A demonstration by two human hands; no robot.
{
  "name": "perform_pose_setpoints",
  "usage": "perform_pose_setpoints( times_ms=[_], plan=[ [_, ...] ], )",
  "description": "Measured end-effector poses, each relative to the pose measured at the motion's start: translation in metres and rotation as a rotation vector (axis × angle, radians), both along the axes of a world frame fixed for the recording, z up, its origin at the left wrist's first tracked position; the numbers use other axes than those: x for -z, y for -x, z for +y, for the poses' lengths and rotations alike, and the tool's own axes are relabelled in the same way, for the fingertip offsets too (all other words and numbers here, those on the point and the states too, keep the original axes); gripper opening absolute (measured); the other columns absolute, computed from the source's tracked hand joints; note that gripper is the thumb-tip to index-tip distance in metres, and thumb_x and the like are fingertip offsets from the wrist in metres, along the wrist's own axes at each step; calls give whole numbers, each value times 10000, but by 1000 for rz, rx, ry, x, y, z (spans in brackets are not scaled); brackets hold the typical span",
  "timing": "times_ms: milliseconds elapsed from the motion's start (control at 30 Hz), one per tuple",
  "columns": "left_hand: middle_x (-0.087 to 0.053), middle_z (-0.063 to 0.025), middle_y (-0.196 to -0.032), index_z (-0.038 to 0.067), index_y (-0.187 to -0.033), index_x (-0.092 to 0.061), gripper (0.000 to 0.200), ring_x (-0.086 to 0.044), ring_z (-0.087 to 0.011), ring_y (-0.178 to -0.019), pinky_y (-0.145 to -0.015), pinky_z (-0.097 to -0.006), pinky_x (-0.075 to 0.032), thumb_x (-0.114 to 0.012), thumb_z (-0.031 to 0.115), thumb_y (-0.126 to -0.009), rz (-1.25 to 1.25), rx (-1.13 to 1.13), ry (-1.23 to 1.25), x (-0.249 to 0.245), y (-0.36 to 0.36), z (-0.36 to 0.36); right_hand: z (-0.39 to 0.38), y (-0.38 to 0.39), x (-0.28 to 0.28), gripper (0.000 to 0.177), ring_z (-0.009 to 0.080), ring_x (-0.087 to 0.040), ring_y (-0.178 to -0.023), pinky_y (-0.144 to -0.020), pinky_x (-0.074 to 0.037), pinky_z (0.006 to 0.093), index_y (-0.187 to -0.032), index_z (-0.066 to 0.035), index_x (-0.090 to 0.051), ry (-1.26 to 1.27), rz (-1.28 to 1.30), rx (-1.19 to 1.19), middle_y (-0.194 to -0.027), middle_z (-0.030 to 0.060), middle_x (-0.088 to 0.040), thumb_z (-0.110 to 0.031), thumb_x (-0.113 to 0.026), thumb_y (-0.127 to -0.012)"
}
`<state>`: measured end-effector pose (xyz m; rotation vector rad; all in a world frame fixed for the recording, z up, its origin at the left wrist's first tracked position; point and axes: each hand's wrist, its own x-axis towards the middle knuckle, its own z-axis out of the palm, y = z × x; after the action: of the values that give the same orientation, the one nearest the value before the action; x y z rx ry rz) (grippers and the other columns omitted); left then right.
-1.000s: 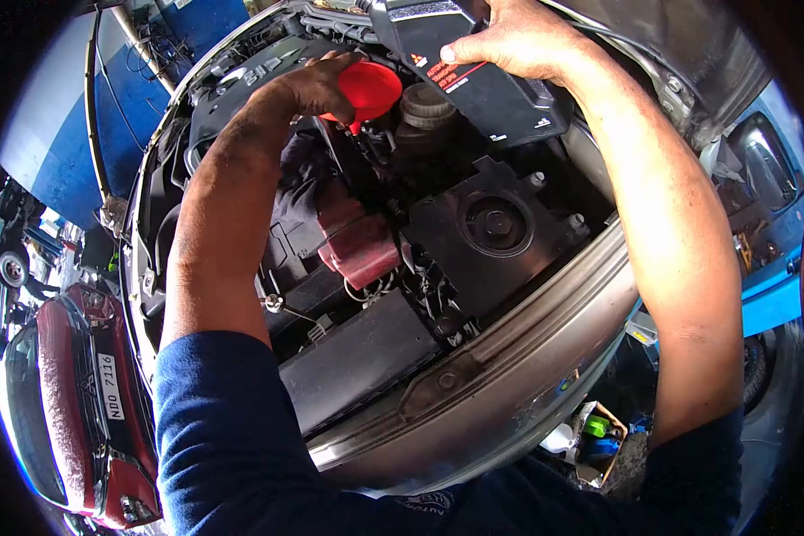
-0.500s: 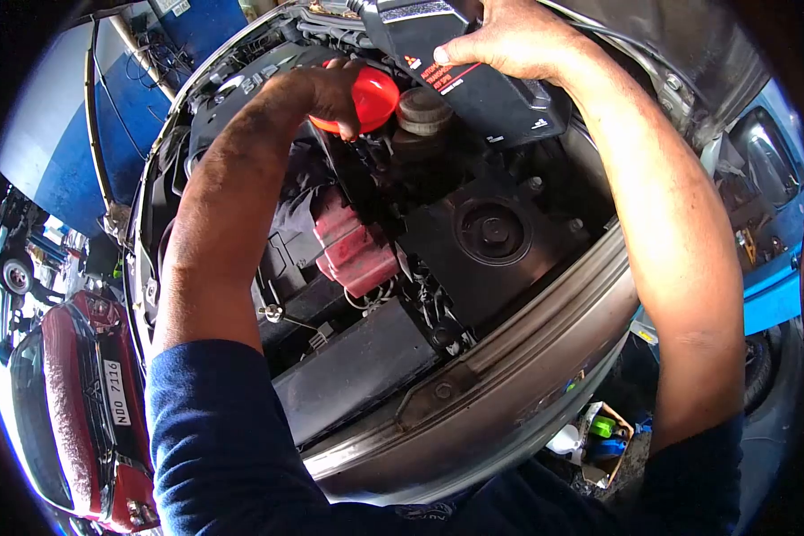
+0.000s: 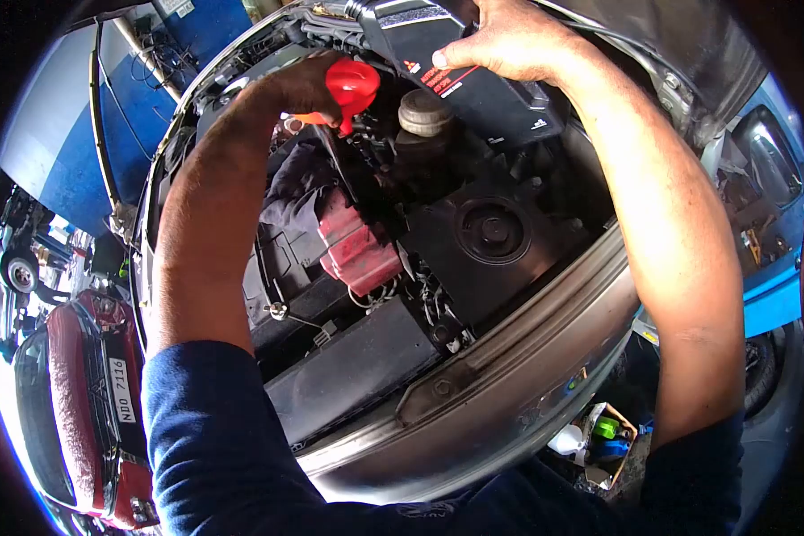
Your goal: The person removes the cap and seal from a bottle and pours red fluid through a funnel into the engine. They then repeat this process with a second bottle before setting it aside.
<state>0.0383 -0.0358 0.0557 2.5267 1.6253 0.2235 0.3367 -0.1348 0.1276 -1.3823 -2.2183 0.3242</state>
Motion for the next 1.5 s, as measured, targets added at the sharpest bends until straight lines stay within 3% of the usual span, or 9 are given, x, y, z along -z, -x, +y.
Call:
perform_pose_setpoints(
  times_ms=[167,233,333,433,500,600,1033,1267,1500],
  plan=[
    [-586,-197,-1401,86,-1482,-465,1076,-592,-320,-1252,-1048,-410,-489,-874,238,-498,-242,-106,-25,10,20,9,-4,5,-9,756,323,-640,-1171,-1032,-493,372,-1300,92,-576,-1,55,52,-1253,247,-669,-300,-869,-724],
    [-641,-177,-1314,103,-1485,-464,1062,-612,-302,-1204,-1022,-404,-497,-874,221,-512,-400,-37,176,8,28,13,0,2,-4,794,329,-629,-1195,-1051,-483,370,-1329,98,-550,-67,87,40,-1280,259,-652,-305,-870,-725],
    [-668,-154,-1250,111,-1473,-480,1025,-623,-281,-1165,-997,-395,-504,-871,199,-530,-402,-6,166,10,33,20,1,1,-2,837,342,-615,-1219,-1067,-473,373,-1344,116,-526,-126,48,30,-1302,281,-631,-323,-873,-723],
    [-648,-135,-1282,90,-1497,-444,1070,-608,-294,-1187,-1034,-419,-485,-873,147,-519,-431,-59,235,7,42,24,2,-1,0,840,349,-615,-1221,-1067,-475,378,-1335,123,-532,-174,42,52,-1297,289,-632,-342,-873,-724],
    [-645,-135,-1296,97,-1514,-430,1071,-604,-289,-1204,-1043,-422,-480,-869,159,-539,-425,-48,193,-3,44,18,-1,-2,-7,830,351,-620,-1213,-1063,-478,378,-1324,121,-546,-13,27,89,-1284,287,-641,-354,-870,-726],
    [-620,-142,-1356,111,-1549,-396,1106,-595,-294,-1241,-1059,-426,-468,-873,192,-554,-625,39,322,-10,49,15,3,-4,-3,816,351,-628,-1201,-1057,-481,377,-1319,112,-558,-95,31,65,-1274,280,-651,-358,-868,-729],
    [-665,-174,-1256,47,-1466,-481,1054,-635,-294,-1155,-1001,-395,-508,-898,294,-530,-364,71,94,6,28,10,4,-5,-4,744,342,-659,-1137,-1017,-505,378,-1254,120,-596,-42,46,21,-1216,274,-680,-334,-873,-734],
    [-604,-197,-1340,52,-1465,-489,1120,-582,-349,-1264,-1066,-418,-496,-895,314,-455,-52,41,-111,7,-1,-1,0,-3,-2,729,341,-668,-1116,-996,-516,378,-1243,128,-596,-53,38,72,-1197,277,-686,-333,-869,-750],
    [-548,-192,-1398,56,-1494,-453,1169,-526,-358,-1327,-1101,-423,-474,-896,320,-445,18,33,-138,14,-16,-1,0,-3,-1,777,350,-652,-1151,-1017,-504,381,-1268,138,-572,-39,28,83,-1233,292,-666,-351,-874,-745]
  ],
)
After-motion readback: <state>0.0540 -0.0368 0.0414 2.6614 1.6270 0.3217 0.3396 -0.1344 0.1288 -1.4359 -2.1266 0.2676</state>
